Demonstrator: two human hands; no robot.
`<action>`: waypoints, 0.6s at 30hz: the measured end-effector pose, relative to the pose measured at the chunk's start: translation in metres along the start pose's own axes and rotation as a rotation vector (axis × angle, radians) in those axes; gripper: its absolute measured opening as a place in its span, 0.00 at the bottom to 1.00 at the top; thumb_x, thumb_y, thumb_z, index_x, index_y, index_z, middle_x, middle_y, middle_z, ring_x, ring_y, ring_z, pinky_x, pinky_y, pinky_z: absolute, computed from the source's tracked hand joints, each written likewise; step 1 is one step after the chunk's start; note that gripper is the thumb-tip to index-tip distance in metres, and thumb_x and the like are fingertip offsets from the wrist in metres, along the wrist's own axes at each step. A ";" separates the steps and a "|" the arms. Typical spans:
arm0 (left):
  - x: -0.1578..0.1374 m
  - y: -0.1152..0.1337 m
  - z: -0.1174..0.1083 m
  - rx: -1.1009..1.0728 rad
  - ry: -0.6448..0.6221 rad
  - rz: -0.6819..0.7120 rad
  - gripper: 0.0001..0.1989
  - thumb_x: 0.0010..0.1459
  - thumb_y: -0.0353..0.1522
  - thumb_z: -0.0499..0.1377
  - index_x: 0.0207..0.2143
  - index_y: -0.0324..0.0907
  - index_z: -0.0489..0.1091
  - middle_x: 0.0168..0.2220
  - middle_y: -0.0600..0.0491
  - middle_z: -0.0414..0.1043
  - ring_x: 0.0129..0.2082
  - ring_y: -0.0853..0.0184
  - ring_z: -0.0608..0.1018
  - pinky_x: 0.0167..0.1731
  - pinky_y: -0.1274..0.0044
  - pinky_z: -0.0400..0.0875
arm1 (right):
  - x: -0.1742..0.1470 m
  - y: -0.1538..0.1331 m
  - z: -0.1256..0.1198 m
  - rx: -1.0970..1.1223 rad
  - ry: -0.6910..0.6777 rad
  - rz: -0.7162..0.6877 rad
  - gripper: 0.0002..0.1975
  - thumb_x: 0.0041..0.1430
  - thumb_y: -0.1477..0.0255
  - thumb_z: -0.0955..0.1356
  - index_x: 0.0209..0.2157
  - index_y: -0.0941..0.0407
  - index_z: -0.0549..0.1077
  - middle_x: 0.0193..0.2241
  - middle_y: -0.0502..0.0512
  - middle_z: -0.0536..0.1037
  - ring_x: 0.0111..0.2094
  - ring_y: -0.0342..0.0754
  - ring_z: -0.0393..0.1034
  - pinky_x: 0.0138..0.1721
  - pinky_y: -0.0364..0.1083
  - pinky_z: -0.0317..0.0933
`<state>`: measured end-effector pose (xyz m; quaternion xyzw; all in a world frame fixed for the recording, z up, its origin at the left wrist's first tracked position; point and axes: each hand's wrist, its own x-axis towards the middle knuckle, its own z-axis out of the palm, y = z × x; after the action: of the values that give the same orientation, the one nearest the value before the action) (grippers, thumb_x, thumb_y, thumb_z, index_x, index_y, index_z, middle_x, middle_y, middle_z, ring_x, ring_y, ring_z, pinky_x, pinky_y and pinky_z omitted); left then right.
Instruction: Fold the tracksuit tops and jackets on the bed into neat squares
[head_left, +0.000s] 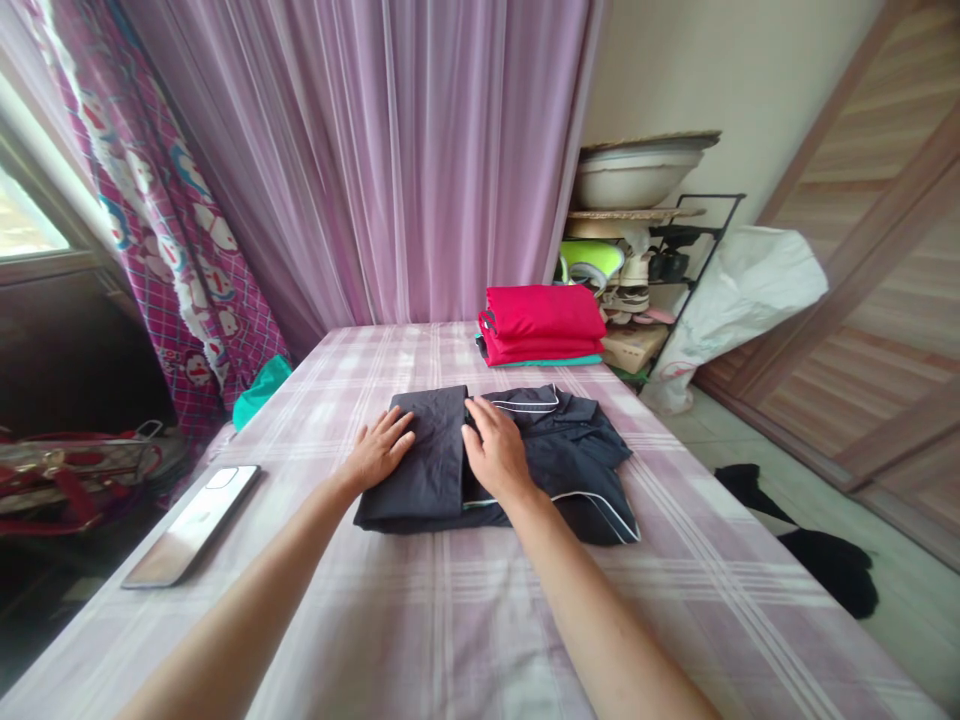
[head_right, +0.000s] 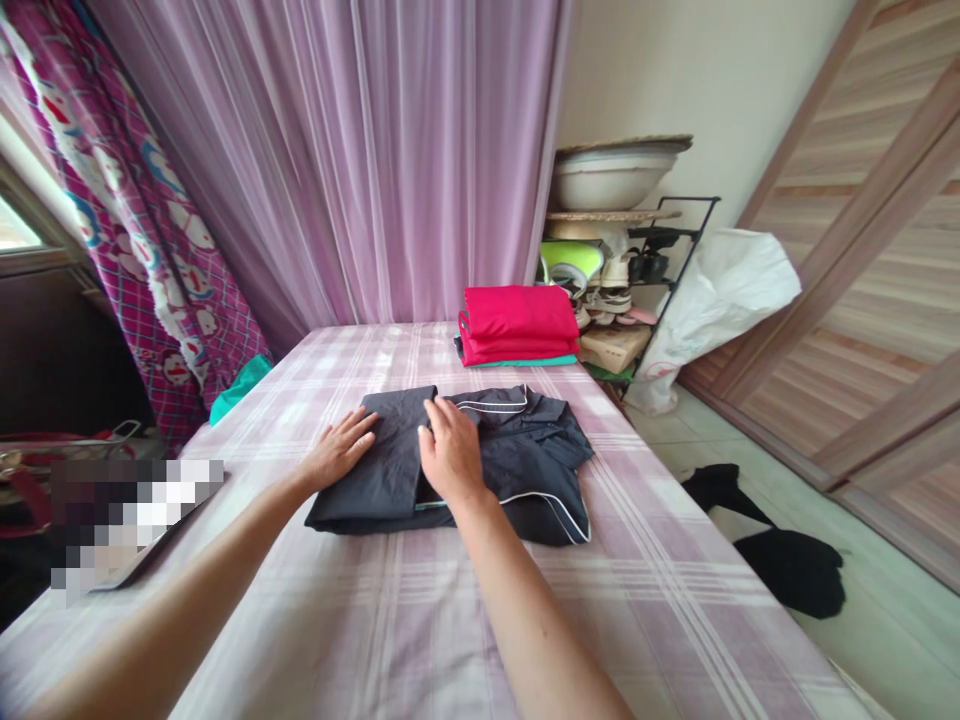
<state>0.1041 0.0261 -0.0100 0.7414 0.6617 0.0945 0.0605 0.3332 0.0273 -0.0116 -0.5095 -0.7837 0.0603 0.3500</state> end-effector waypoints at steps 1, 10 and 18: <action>-0.001 0.001 0.008 0.005 -0.017 -0.026 0.28 0.68 0.43 0.41 0.67 0.50 0.54 0.71 0.50 0.47 0.70 0.55 0.51 0.63 0.54 0.52 | 0.005 -0.011 0.001 -0.010 -0.027 -0.045 0.25 0.67 0.68 0.57 0.63 0.57 0.64 0.63 0.59 0.64 0.64 0.51 0.55 0.64 0.51 0.49; -0.001 0.049 0.036 0.118 0.035 -0.011 0.30 0.67 0.45 0.43 0.67 0.44 0.56 0.69 0.46 0.52 0.69 0.52 0.51 0.64 0.53 0.50 | 0.024 -0.012 0.018 -0.152 -0.234 0.060 0.25 0.69 0.68 0.55 0.65 0.57 0.61 0.66 0.61 0.60 0.66 0.53 0.51 0.64 0.58 0.45; 0.017 0.028 0.032 -0.279 0.097 -0.106 0.22 0.63 0.39 0.52 0.58 0.45 0.68 0.66 0.47 0.60 0.67 0.54 0.58 0.64 0.57 0.54 | 0.009 -0.002 0.028 -0.220 -0.445 0.146 0.26 0.69 0.64 0.56 0.65 0.54 0.59 0.69 0.57 0.53 0.70 0.54 0.40 0.65 0.64 0.41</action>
<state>0.1404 0.0405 -0.0339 0.6842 0.6825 0.2180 0.1361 0.3124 0.0417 -0.0273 -0.5739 -0.8045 0.1104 0.1061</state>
